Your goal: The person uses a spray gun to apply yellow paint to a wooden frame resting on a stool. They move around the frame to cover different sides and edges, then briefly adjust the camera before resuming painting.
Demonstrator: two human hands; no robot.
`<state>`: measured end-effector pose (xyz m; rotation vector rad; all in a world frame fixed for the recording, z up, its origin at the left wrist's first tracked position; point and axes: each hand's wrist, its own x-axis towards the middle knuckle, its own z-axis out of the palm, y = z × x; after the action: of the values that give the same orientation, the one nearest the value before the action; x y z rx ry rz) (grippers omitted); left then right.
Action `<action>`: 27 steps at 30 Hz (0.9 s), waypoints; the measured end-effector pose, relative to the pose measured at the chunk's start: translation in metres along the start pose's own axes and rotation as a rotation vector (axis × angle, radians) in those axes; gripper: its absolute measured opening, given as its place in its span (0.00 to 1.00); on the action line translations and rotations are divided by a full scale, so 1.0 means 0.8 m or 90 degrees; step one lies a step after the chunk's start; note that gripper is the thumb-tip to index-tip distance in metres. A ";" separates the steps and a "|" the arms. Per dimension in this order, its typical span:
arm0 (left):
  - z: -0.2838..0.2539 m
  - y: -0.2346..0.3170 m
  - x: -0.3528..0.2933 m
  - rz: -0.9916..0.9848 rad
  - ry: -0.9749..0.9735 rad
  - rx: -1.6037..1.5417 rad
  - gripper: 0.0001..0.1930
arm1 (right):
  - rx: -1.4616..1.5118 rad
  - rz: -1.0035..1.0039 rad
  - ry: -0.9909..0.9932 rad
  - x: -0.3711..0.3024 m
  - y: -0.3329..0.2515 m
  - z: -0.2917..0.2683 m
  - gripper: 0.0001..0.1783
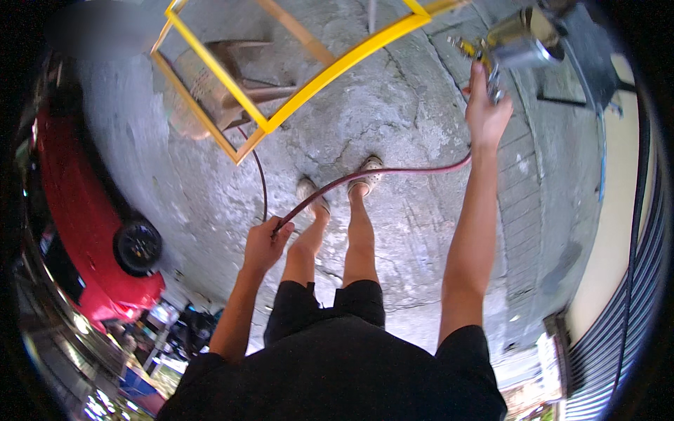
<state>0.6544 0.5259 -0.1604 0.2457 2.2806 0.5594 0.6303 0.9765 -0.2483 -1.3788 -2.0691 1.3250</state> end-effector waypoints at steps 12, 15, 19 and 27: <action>-0.028 -0.179 -0.093 -0.135 0.003 0.052 0.22 | 0.014 -0.053 -0.309 -0.253 0.010 0.091 0.16; -0.027 -0.228 -0.116 -0.147 0.013 0.051 0.21 | 0.059 -0.091 -0.403 -0.307 -0.027 0.118 0.14; -0.007 -0.304 -0.146 -0.190 0.016 0.028 0.17 | 0.064 -0.068 -0.523 -0.359 -0.083 0.121 0.08; 0.070 -0.341 -0.186 -0.328 0.146 0.064 0.20 | 0.049 -0.010 -0.501 -0.397 -0.231 0.026 0.09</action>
<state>0.7967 0.2520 -0.2265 -0.3700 2.4645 0.2115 0.6674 0.6772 -0.0378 -0.8652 -2.4203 2.1599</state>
